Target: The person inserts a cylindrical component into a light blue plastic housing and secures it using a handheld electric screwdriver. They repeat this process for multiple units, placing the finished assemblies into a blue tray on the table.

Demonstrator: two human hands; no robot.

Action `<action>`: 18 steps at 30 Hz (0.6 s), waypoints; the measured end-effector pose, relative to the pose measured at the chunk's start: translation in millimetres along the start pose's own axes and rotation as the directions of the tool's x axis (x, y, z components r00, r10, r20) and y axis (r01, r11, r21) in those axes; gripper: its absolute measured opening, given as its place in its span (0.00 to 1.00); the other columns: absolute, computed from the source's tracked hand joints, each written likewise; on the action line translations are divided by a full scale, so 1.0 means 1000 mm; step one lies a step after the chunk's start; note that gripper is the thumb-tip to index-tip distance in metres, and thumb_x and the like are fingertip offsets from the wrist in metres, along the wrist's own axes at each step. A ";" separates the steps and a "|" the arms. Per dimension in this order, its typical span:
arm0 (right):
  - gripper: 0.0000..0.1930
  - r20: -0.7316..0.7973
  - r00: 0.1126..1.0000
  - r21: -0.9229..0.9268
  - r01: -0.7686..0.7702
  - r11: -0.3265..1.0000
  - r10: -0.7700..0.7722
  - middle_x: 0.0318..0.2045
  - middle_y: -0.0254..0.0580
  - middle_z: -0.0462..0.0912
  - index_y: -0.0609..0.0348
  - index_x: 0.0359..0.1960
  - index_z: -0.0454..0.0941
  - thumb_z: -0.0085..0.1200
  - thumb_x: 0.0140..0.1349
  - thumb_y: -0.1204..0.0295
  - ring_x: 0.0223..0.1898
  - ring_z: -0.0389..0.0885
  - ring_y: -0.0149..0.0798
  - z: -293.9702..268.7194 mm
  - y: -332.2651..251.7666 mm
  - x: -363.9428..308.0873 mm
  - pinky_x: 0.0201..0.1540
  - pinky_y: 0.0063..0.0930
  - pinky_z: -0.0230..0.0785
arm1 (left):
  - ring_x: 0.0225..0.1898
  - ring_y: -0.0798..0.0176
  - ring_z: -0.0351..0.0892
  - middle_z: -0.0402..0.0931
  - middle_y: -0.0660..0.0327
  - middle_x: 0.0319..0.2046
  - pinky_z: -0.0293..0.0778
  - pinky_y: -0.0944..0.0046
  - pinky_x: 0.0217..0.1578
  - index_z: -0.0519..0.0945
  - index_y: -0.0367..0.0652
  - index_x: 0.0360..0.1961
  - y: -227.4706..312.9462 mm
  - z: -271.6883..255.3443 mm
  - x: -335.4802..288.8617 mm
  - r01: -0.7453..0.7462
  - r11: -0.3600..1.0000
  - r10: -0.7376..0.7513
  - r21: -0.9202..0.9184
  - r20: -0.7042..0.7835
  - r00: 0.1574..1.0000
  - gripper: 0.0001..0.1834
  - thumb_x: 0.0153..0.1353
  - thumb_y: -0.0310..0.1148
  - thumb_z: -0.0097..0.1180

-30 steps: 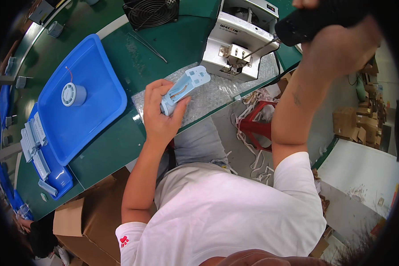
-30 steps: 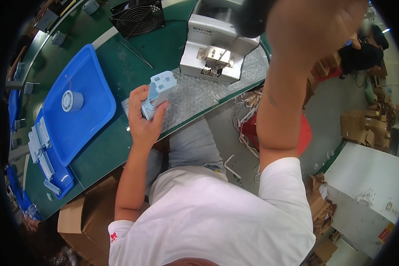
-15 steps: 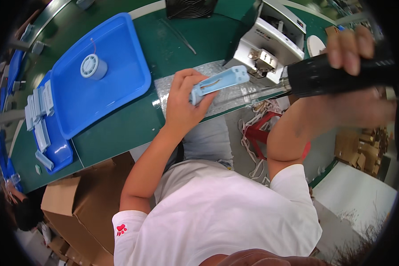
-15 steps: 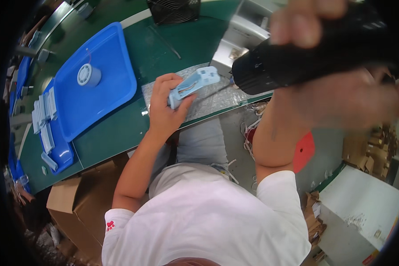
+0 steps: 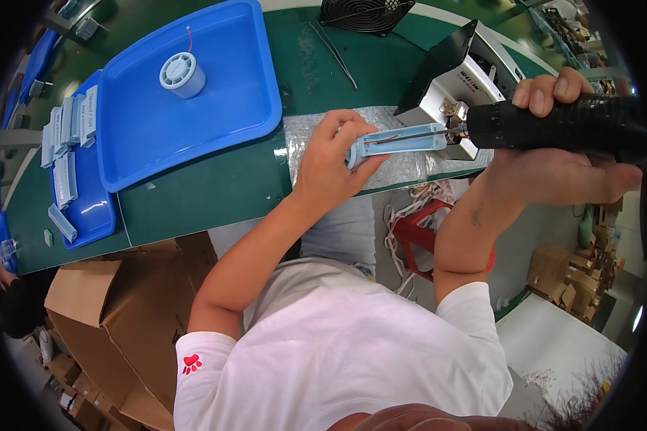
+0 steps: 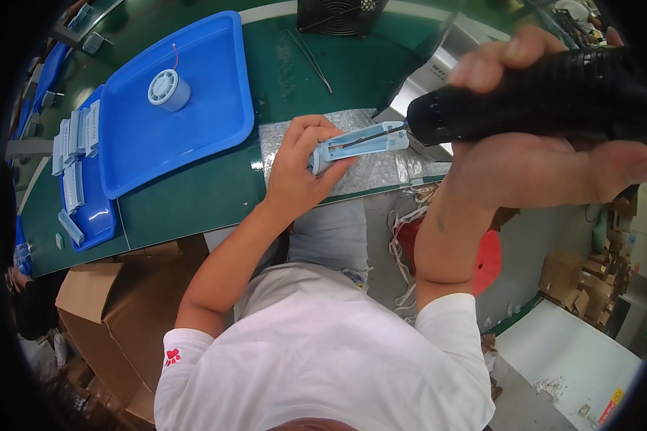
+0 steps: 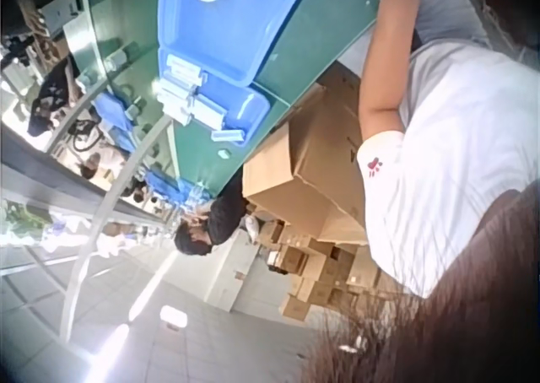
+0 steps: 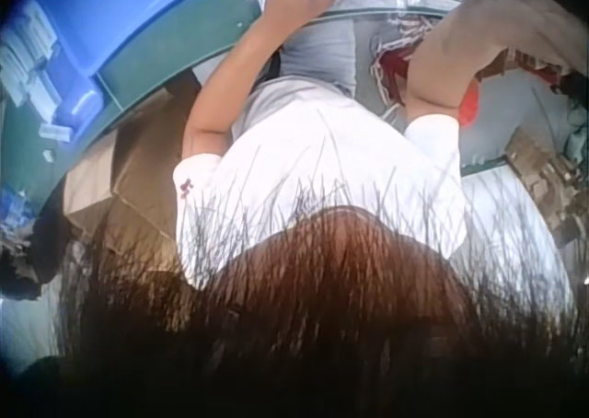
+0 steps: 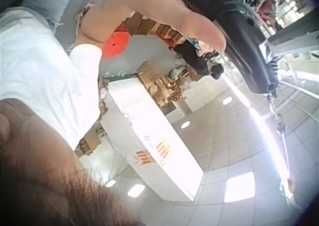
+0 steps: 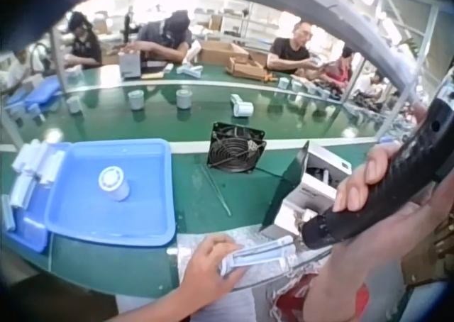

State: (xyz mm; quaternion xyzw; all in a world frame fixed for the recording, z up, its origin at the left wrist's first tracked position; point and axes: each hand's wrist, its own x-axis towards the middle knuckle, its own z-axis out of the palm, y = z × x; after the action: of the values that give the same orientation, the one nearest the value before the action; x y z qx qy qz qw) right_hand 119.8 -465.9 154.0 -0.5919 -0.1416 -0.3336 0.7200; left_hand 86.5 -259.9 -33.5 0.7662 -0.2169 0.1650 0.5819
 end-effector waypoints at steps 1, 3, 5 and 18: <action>0.52 0.008 1.000 -0.002 0.001 1.000 -0.001 0.33 0.50 0.74 0.57 0.52 0.72 0.34 0.55 0.16 0.25 0.72 0.39 0.002 0.000 0.000 0.29 0.35 0.68 | 0.46 0.53 0.81 0.77 0.54 0.47 0.79 0.58 0.43 0.82 0.42 0.45 0.001 0.000 0.000 0.006 1.000 -0.006 -0.003 -0.001 1.000 0.20 0.52 0.27 0.77; 0.52 0.030 0.999 0.054 0.020 0.998 -0.022 0.33 0.50 0.74 0.56 0.52 0.72 0.33 0.56 0.16 0.25 0.72 0.39 0.008 0.001 -0.003 0.29 0.35 0.68 | 0.45 0.53 0.81 0.77 0.54 0.47 0.79 0.57 0.42 0.82 0.42 0.45 0.001 -0.001 0.001 0.003 1.000 -0.003 -0.003 -0.008 1.000 0.20 0.52 0.27 0.77; 0.51 0.058 0.998 0.089 0.022 0.996 -0.027 0.33 0.50 0.74 0.55 0.53 0.72 0.33 0.57 0.16 0.25 0.72 0.39 0.007 0.002 -0.002 0.29 0.35 0.68 | 0.45 0.53 0.82 0.77 0.54 0.47 0.79 0.57 0.42 0.82 0.42 0.45 0.000 0.000 0.002 -0.003 1.000 0.002 -0.001 -0.012 1.000 0.20 0.52 0.27 0.77; 0.46 0.242 0.965 0.282 0.025 0.959 -0.097 0.32 0.47 0.73 0.53 0.59 0.72 0.39 0.62 0.22 0.25 0.72 0.37 -0.003 0.009 -0.005 0.28 0.32 0.67 | 0.45 0.53 0.82 0.77 0.54 0.47 0.79 0.58 0.43 0.81 0.42 0.46 0.000 -0.001 -0.001 0.005 1.000 -0.005 -0.008 0.002 1.000 0.21 0.52 0.26 0.76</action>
State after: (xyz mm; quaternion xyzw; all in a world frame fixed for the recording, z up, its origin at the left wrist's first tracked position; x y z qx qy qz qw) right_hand 121.5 -466.8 143.1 -0.5188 -0.2959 -0.2543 0.7607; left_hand 85.7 -259.0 -34.4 0.7647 -0.2164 0.1618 0.5850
